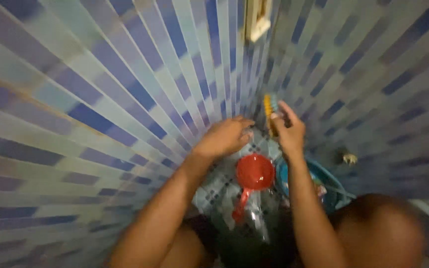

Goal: Scrubbing bathroom wall tiles and a wooden fixture using a sponge.

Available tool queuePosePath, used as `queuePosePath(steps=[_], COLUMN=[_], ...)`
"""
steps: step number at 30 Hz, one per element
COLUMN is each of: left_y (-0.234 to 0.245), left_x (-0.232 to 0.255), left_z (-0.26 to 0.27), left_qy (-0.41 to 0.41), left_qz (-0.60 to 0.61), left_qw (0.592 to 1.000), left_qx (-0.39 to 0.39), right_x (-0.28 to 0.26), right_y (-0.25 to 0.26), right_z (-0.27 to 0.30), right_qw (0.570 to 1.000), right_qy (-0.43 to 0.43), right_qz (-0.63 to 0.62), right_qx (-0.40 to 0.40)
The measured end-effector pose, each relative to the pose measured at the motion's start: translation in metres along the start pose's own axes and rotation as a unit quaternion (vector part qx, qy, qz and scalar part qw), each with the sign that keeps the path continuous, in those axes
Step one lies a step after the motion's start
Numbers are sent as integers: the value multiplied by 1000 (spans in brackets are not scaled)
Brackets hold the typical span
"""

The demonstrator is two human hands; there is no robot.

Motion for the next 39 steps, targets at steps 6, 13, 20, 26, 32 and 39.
queuePosePath(steps=[6, 13, 20, 26, 32, 39], left_y=[-81, -65, -92, -89, -29, 15], left_x=[-119, -106, -117, -135, -78, -6], left_z=[23, 56, 76, 84, 56, 16], left_qy=[185, 229, 197, 197, 161, 118], left_qz=[-80, -100, -148, -126, -52, -72], left_qw=[969, 950, 940, 950, 979, 988], left_qx=[-145, -186, -237, -208, -113, -65], right_x=[153, 177, 343, 276, 166, -119], right_y=[-63, -134, -175, -156, -96, 4], right_z=[57, 110, 151, 140, 102, -5], right_qw=[916, 712, 811, 831, 839, 980], right_qy=[-108, -57, -56, -69, -198, 69], right_qz=[231, 474, 476, 390, 337, 131], right_qx=[-309, -515, -335, -391, -379, -134])
Point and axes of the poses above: each hand's wrist, its own z-axis away from the middle knuckle, its own y-axis out of the back of the hand, x = y × z, the point moved 8 cm from there along -z, towards the middle knuckle, and after that the axes turned 12 degrees about z, right-handed, at the moved point
